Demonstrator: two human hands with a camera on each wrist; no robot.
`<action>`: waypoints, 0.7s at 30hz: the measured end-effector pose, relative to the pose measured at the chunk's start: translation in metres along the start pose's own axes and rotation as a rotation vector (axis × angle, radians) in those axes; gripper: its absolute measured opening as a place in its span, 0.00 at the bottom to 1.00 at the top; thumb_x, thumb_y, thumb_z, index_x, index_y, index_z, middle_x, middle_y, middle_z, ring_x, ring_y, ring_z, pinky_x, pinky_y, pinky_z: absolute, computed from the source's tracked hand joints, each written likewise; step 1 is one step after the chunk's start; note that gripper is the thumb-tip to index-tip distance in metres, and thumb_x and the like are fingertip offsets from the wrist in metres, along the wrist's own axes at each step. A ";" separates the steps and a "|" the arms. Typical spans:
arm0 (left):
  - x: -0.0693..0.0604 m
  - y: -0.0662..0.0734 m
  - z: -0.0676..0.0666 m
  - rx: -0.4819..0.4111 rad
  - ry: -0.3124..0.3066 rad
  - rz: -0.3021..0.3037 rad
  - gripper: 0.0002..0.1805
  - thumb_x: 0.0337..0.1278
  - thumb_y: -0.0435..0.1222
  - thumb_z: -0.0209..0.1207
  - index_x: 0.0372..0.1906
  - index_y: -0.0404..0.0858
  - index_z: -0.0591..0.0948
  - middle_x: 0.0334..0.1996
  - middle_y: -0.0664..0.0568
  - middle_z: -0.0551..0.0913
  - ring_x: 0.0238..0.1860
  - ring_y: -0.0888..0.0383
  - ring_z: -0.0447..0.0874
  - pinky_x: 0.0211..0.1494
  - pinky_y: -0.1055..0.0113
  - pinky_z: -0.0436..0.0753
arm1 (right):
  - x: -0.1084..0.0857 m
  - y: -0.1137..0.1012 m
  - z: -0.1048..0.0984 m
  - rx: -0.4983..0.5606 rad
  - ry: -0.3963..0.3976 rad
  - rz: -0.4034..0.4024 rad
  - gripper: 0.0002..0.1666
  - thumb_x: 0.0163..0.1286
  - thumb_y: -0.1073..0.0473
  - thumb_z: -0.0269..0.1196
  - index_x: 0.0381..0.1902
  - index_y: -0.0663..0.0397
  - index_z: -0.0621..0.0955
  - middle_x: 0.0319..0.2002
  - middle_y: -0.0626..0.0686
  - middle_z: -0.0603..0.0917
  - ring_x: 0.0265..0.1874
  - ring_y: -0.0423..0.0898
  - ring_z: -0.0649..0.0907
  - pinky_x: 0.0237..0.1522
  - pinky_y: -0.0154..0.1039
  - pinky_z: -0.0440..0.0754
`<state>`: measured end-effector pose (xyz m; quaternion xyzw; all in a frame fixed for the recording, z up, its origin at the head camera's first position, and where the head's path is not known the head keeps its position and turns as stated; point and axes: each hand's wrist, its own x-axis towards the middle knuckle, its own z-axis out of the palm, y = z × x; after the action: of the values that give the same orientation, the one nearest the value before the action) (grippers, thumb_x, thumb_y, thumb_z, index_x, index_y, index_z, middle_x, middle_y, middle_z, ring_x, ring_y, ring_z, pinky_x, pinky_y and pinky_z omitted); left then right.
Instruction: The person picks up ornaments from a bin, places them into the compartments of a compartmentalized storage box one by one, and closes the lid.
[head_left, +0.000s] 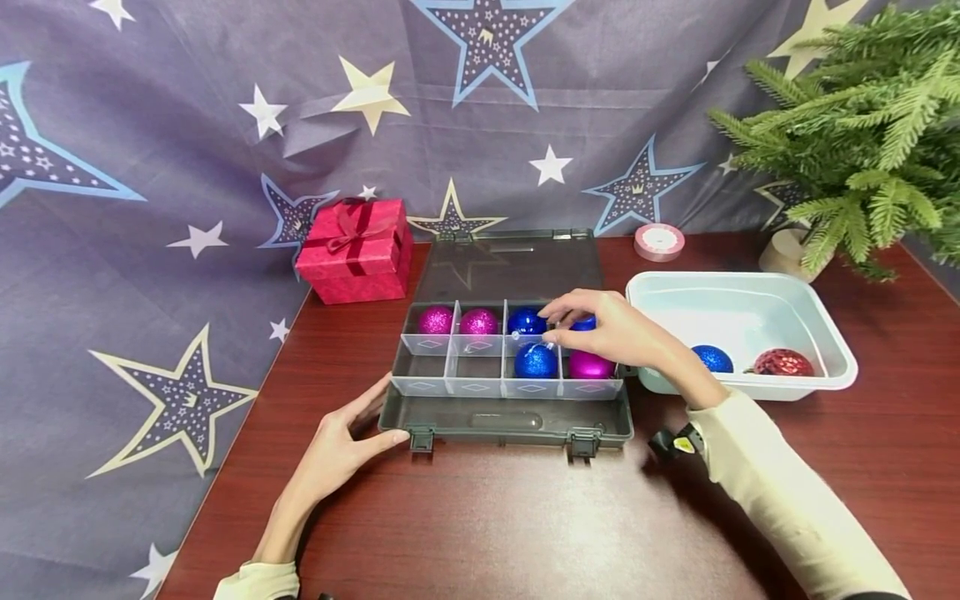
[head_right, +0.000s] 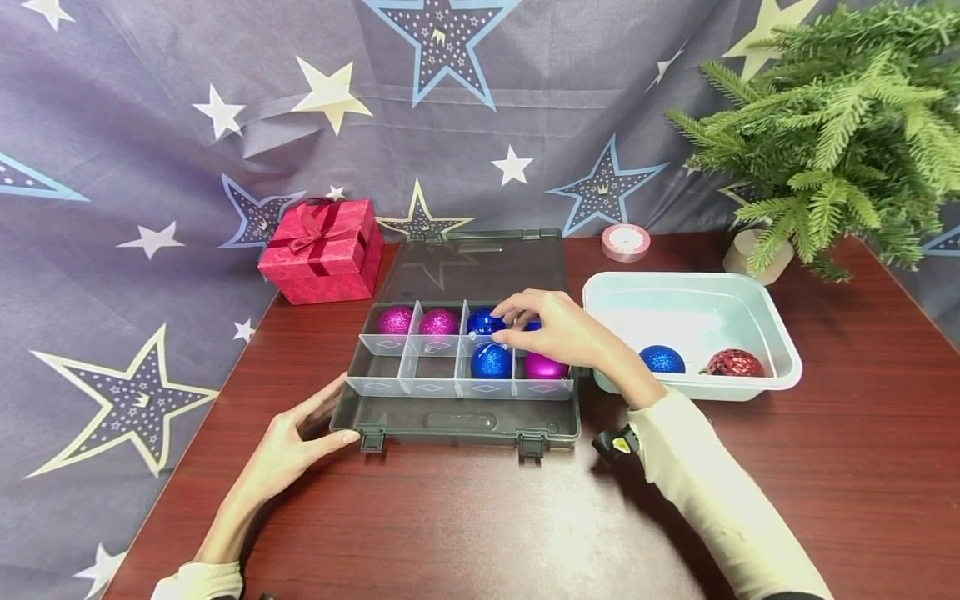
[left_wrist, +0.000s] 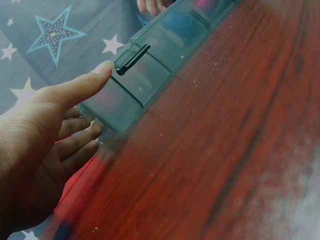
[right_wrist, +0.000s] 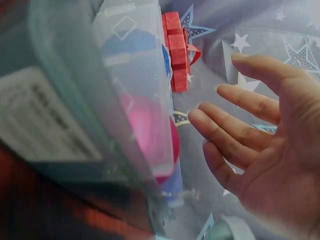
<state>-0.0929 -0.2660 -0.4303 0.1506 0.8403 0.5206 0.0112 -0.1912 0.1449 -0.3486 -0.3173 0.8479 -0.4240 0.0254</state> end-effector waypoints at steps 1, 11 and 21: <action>0.000 0.000 0.000 0.001 0.000 0.001 0.44 0.57 0.36 0.76 0.78 0.43 0.70 0.64 0.49 0.81 0.65 0.52 0.79 0.66 0.75 0.72 | -0.002 0.001 -0.001 -0.002 0.005 0.007 0.19 0.69 0.57 0.72 0.55 0.59 0.86 0.50 0.55 0.88 0.46 0.47 0.86 0.51 0.54 0.84; -0.001 0.001 0.000 0.010 0.003 0.002 0.44 0.56 0.36 0.76 0.77 0.45 0.70 0.63 0.48 0.82 0.65 0.51 0.79 0.65 0.76 0.73 | -0.026 0.008 -0.024 -0.033 0.079 0.086 0.19 0.72 0.55 0.70 0.57 0.57 0.86 0.49 0.55 0.88 0.46 0.46 0.86 0.47 0.49 0.83; 0.000 0.001 0.000 0.012 0.002 0.008 0.44 0.56 0.36 0.76 0.77 0.44 0.70 0.64 0.48 0.81 0.65 0.50 0.79 0.66 0.76 0.73 | -0.062 0.016 -0.050 -0.108 0.164 0.119 0.15 0.74 0.56 0.68 0.56 0.50 0.86 0.49 0.50 0.88 0.45 0.41 0.85 0.46 0.36 0.80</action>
<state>-0.0927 -0.2656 -0.4298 0.1537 0.8428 0.5157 0.0075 -0.1658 0.2215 -0.3423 -0.2315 0.8860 -0.4000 -0.0362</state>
